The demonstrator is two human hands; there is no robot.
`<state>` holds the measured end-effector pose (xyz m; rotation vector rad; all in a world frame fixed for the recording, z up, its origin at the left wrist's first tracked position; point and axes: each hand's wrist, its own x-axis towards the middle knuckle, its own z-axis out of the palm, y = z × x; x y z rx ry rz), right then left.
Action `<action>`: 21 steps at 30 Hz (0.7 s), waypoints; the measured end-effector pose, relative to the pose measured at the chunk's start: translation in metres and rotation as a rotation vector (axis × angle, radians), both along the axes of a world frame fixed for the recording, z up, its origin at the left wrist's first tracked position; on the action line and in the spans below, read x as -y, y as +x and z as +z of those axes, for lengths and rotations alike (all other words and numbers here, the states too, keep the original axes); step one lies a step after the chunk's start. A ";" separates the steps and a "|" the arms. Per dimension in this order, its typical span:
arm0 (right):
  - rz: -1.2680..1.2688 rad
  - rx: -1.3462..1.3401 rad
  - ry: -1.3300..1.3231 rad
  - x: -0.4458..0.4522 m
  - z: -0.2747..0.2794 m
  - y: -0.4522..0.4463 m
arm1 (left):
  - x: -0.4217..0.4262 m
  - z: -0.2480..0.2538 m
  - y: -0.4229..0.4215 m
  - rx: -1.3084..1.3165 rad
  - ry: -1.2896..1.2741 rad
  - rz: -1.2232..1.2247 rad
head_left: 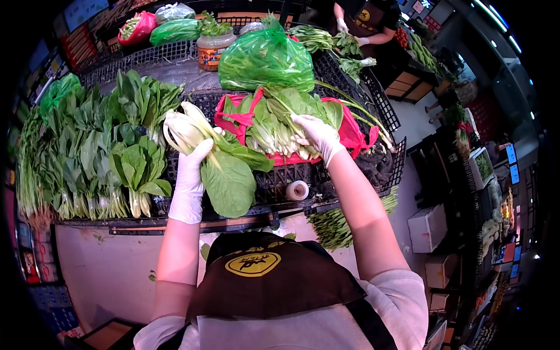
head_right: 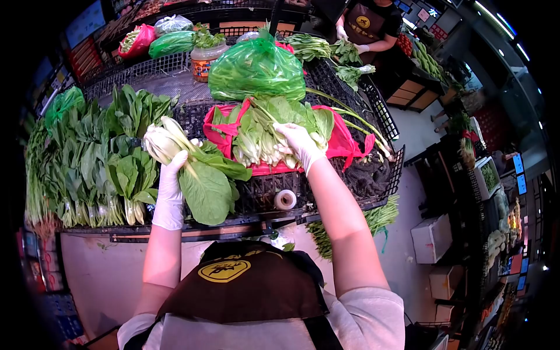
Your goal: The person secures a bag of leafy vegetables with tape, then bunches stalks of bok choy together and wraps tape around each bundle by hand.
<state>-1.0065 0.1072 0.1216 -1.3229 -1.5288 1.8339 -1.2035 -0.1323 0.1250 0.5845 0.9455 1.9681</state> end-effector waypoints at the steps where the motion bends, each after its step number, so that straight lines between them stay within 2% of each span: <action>1: -0.026 -0.087 -0.032 -0.001 -0.005 0.000 | -0.001 0.001 0.000 -0.013 -0.001 0.004; 8: -0.162 -0.140 -0.234 -0.018 0.004 0.001 | -0.003 0.012 0.012 0.017 0.014 0.018; 12: -0.281 -0.117 -0.246 -0.027 -0.005 0.006 | -0.004 0.005 0.011 -0.024 -0.020 0.016; 15: -0.196 -0.217 -0.226 -0.041 -0.011 0.018 | -0.001 0.003 0.009 -0.013 -0.037 0.013; 17: -0.160 -0.196 -0.056 -0.050 0.005 0.025 | 0.002 0.006 0.005 -0.042 -0.056 0.035; 19: -0.061 -0.008 0.350 -0.028 0.063 0.028 | 0.002 0.002 -0.010 -0.046 -0.085 0.040; 21: 0.157 0.027 0.594 -0.019 0.114 0.030 | 0.004 0.010 -0.024 -0.190 -0.116 0.041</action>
